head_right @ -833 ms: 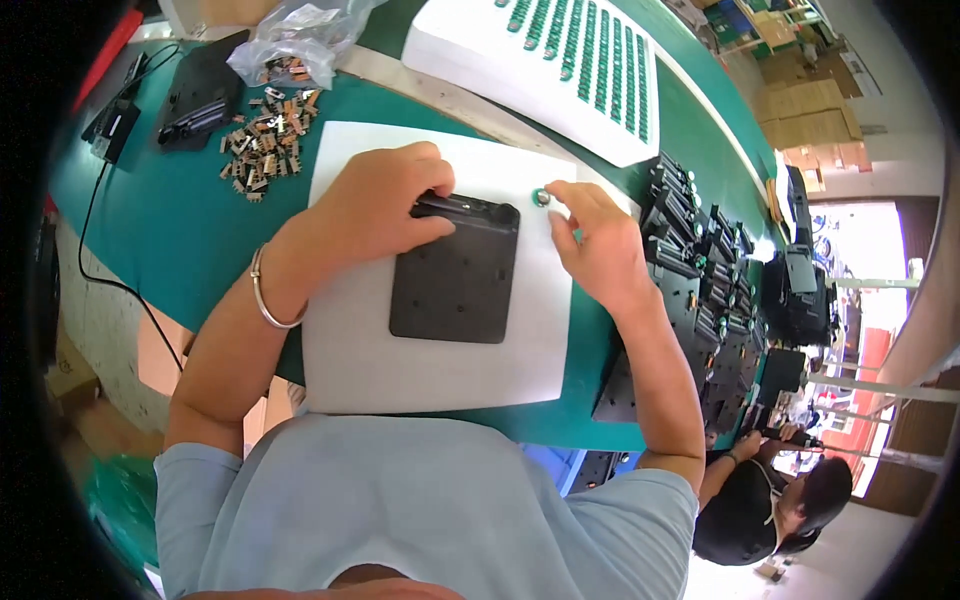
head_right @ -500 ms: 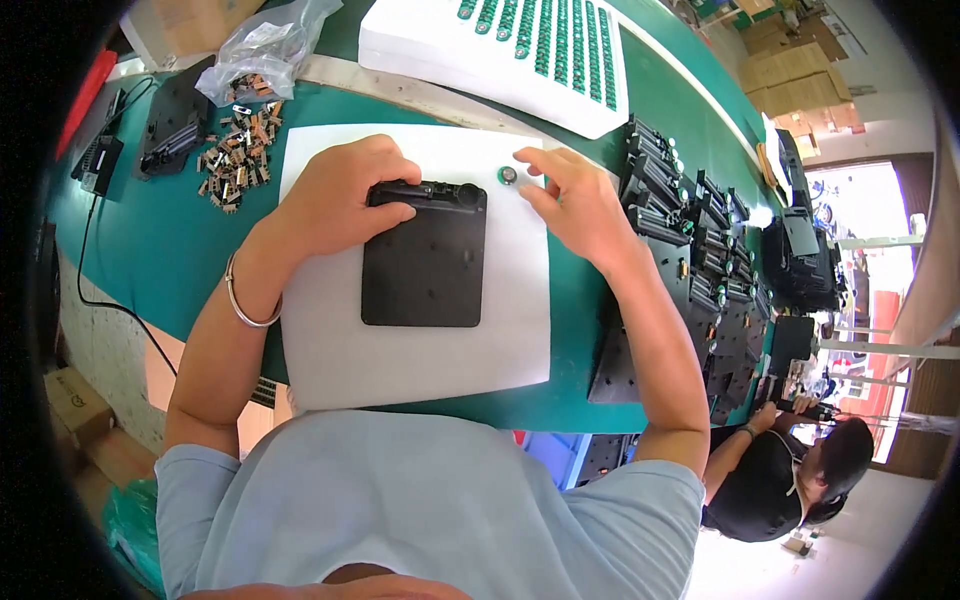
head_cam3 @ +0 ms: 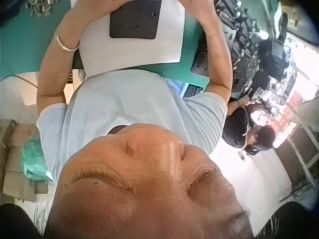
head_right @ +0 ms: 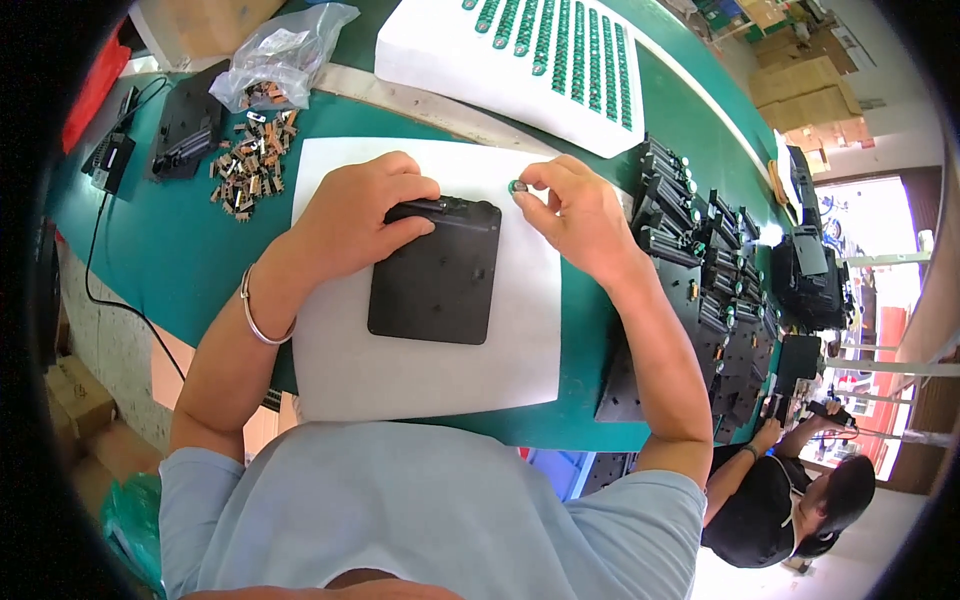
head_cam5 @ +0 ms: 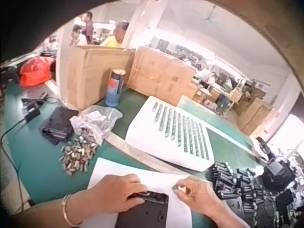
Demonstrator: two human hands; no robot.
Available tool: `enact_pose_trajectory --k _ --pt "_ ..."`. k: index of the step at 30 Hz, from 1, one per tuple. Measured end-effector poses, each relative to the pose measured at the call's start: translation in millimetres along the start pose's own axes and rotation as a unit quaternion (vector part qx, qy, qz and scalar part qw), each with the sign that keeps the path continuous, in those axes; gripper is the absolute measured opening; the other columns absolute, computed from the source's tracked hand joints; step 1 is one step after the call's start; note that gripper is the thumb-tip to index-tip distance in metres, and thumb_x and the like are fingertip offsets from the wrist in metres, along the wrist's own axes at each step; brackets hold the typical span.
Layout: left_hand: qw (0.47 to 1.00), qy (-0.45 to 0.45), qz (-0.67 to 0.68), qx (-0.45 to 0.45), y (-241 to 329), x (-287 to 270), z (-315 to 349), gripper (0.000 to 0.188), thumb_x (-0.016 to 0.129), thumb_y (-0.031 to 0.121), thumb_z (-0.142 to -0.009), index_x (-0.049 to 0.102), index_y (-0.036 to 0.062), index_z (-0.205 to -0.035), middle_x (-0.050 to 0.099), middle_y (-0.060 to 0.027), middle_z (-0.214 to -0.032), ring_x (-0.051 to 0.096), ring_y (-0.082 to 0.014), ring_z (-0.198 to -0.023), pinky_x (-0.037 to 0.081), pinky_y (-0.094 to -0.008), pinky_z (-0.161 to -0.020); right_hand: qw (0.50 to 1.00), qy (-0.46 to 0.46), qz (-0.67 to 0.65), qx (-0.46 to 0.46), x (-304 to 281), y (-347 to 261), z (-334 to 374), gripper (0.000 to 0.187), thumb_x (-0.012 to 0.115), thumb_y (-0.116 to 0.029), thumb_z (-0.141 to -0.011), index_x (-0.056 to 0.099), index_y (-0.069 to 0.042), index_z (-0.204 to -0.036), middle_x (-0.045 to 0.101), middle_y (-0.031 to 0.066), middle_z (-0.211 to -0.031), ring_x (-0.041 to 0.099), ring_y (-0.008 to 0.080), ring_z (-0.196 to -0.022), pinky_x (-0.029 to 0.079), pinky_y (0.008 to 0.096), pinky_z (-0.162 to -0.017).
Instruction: The person assembles small internal components and circuit board parts into a plastic casing by hand, taking them from a tray and fitting them into the casing.
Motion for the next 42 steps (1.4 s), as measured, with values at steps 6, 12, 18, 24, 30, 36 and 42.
enact_pose_trajectory --k 6,12,18,24,30,36,42 --pt "1.0 0.003 -0.009 0.003 -2.5 0.7 -0.8 0.027 0.075 0.016 -0.075 0.067 0.0085 -0.099 0.062 -0.0081 -0.095 0.063 -0.0292 -0.081 0.05 -0.037 -0.069 0.996 -0.026 -0.054 -0.071 8.6 -42.2 5.1 0.016 0.072 -0.006 -0.081 0.064 -0.006 -0.094 0.06 0.0077 -0.083 0.062 0.0194 -0.065 0.05 0.0312 -0.059" --pt "1.0 0.001 -0.006 0.001 -2.1 2.0 -2.4 0.026 0.074 0.015 -0.074 0.066 0.0078 -0.098 0.062 -0.008 -0.094 0.063 -0.0293 -0.081 0.051 -0.037 -0.069 0.996 -0.009 0.002 -0.086 10.1 -40.1 6.7 0.017 0.074 -0.009 -0.08 0.065 -0.006 -0.094 0.061 0.0077 -0.084 0.062 0.0209 -0.065 0.05 0.0319 -0.059" --pt "1.0 0.006 -0.004 -0.001 -2.4 1.9 -1.0 0.026 0.075 0.015 -0.074 0.067 0.0084 -0.098 0.062 -0.0075 -0.095 0.063 -0.029 -0.081 0.051 -0.0365 -0.07 0.996 -0.006 0.018 -0.082 10.9 -40.2 7.2 0.017 0.075 -0.01 -0.08 0.065 -0.006 -0.093 0.062 0.0076 -0.084 0.062 0.0206 -0.064 0.049 0.0324 -0.059" --pt "1.0 -0.004 -0.011 -0.006 -3.0 2.3 -1.8 0.026 0.075 0.015 -0.074 0.066 0.0095 -0.098 0.061 -0.007 -0.095 0.063 -0.0284 -0.081 0.051 -0.0362 -0.069 0.998 -0.023 -0.05 -0.035 12.4 -29.1 1.9 0.014 0.074 -0.011 -0.08 0.066 -0.004 -0.089 0.06 0.0072 -0.078 0.059 0.0193 -0.063 0.048 0.0316 -0.058" --pt "1.0 -0.01 -0.015 -0.009 -3.4 2.1 -1.2 0.026 0.075 0.015 -0.075 0.065 0.0102 -0.099 0.061 -0.007 -0.096 0.063 -0.0285 -0.081 0.05 -0.0363 -0.069 0.998 -0.05 -0.035 -0.031 11.0 -33.6 -3.2 0.013 0.073 -0.013 -0.081 0.066 -0.004 -0.089 0.059 0.0069 -0.077 0.056 0.0193 -0.063 0.046 0.0322 -0.058" --pt "1.0 -0.007 -0.012 -0.005 -1.4 2.9 -1.6 0.027 0.075 0.015 -0.075 0.065 0.0104 -0.1 0.061 -0.0073 -0.097 0.063 -0.0289 -0.08 0.05 -0.0363 -0.068 0.997 -0.067 -0.048 -0.003 14.0 -25.6 -2.7 0.014 0.073 -0.013 -0.081 0.066 -0.004 -0.089 0.061 0.0071 -0.079 0.056 0.0188 -0.063 0.046 0.0324 -0.058" --pt "1.0 -0.005 -0.009 -0.008 -0.6 0.6 -1.5 0.027 0.075 0.015 -0.076 0.065 0.0107 -0.1 0.061 -0.0072 -0.097 0.063 -0.0287 -0.079 0.051 -0.036 -0.068 0.994 -0.047 -0.092 -0.033 15.3 -26.0 -1.3 0.012 0.073 -0.006 -0.082 0.068 -0.005 -0.093 0.062 0.002 -0.081 0.053 0.0098 -0.064 0.043 0.0237 -0.055"
Point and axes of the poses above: each hand's wrist, its own z-axis away from the middle knuckle, its own x-axis out of the palm, y = z × x, the point moved 9 cm from there along -z, towards the middle knuckle
